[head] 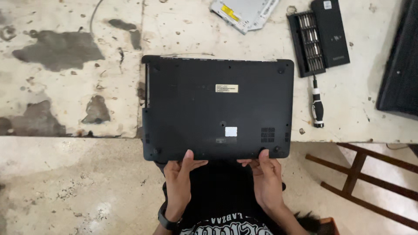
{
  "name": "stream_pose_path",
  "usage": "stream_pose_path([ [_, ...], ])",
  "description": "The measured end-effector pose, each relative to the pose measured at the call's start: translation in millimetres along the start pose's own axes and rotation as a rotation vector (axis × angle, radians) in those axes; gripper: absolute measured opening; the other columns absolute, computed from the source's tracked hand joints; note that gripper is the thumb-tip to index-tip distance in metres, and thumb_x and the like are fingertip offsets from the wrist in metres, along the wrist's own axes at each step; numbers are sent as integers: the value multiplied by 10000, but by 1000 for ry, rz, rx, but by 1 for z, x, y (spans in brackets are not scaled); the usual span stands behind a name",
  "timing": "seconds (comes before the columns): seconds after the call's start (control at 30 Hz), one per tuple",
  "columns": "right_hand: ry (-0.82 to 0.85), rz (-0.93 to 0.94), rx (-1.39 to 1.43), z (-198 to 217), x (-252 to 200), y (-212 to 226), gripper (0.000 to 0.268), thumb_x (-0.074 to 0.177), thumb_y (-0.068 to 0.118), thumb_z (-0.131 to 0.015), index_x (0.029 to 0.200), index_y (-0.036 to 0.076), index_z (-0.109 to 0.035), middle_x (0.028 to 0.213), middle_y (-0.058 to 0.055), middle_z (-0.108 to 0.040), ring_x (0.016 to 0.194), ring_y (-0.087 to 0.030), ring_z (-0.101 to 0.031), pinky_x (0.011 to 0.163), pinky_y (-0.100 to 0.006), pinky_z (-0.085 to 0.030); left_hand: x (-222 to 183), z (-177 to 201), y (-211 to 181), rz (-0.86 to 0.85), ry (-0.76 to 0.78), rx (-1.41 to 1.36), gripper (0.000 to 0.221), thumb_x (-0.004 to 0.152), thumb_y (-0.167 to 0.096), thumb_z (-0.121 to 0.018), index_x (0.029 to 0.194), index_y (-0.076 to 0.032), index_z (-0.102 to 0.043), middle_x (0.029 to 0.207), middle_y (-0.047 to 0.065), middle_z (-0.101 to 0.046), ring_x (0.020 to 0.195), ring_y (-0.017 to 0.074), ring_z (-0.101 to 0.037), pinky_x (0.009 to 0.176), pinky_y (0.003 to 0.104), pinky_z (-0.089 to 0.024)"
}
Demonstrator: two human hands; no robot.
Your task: The person unscrews several screws from the bottom casing of a laptop using a screwdriver, then lifts and removes a component before continuing to unscrew further screws on the internal chassis.
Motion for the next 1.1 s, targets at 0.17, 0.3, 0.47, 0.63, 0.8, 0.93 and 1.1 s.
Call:
stream_pose_path([
  [0.17, 32, -94, 23, 5, 0, 0, 483, 1078, 384, -507, 902, 5, -748, 912, -189, -782, 880, -274, -745, 891, -392, -583, 3, 26, 42, 105, 20, 58, 457, 1036, -339, -459, 1092, 68, -658, 913, 264, -827, 835, 377, -856, 837, 422, -700],
  [0.3, -98, -39, -60, 42, 4, 13, 379, 1121, 328, -393, 1146, 36, -633, 1148, -194, -735, 946, -295, -729, 819, -432, -629, 9, 87, 45, 93, -48, -138, 711, 1098, -539, -308, 1034, 7, -759, 946, 198, -823, 878, 420, -833, 910, 550, -622],
  [0.47, -79, -88, -178, 42, 10, 38, 461, 1110, 340, -403, 1203, -47, -635, 1082, -235, -735, 813, -344, -744, 741, -406, -600, 16, 75, -7, 237, -70, 115, 525, 1039, -346, -418, 1240, 75, -659, 944, 296, -792, 853, 441, -817, 841, 519, -685],
  [0.63, -7, 13, -250, 38, 13, 38, 390, 1115, 370, -467, 982, 33, -610, 835, -191, -733, 748, -250, -702, 688, -320, -501, 13, 66, -6, 53, -147, -67, 559, 1068, -375, -524, 702, 7, -708, 651, 210, -749, 682, 402, -819, 746, 469, -691],
  [0.8, 4, -51, -207, 53, 15, 31, 395, 1114, 336, -466, 1065, -20, -629, 824, -251, -747, 755, -335, -739, 711, -375, -553, 14, 67, -8, 108, 0, 16, 631, 1035, -430, -461, 853, 70, -801, 846, 277, -826, 833, 400, -845, 784, 482, -731],
  [0.93, -6, -110, -255, 56, 20, 38, 402, 1103, 257, -428, 1266, -73, -591, 999, -299, -732, 771, -418, -751, 696, -402, -534, 27, 99, 8, 122, 25, -186, 746, 1067, -543, -338, 550, -71, -597, 952, 301, -803, 831, 515, -819, 846, 674, -656],
  [1.1, -11, -139, -304, 59, 18, 35, 415, 1106, 363, -470, 1105, -15, -640, 864, -180, -692, 703, -362, -745, 650, -380, -507, 31, 81, -33, 233, 21, 120, 535, 982, -375, -472, 1269, 6, -716, 1222, 188, -787, 835, 372, -812, 755, 457, -710],
])
Point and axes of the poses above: each hand's wrist, its own x-axis towards the middle knuckle, its own z-axis out of the back of the hand, y = z × x, the point moved 7 cm from there along x, towards the middle knuckle
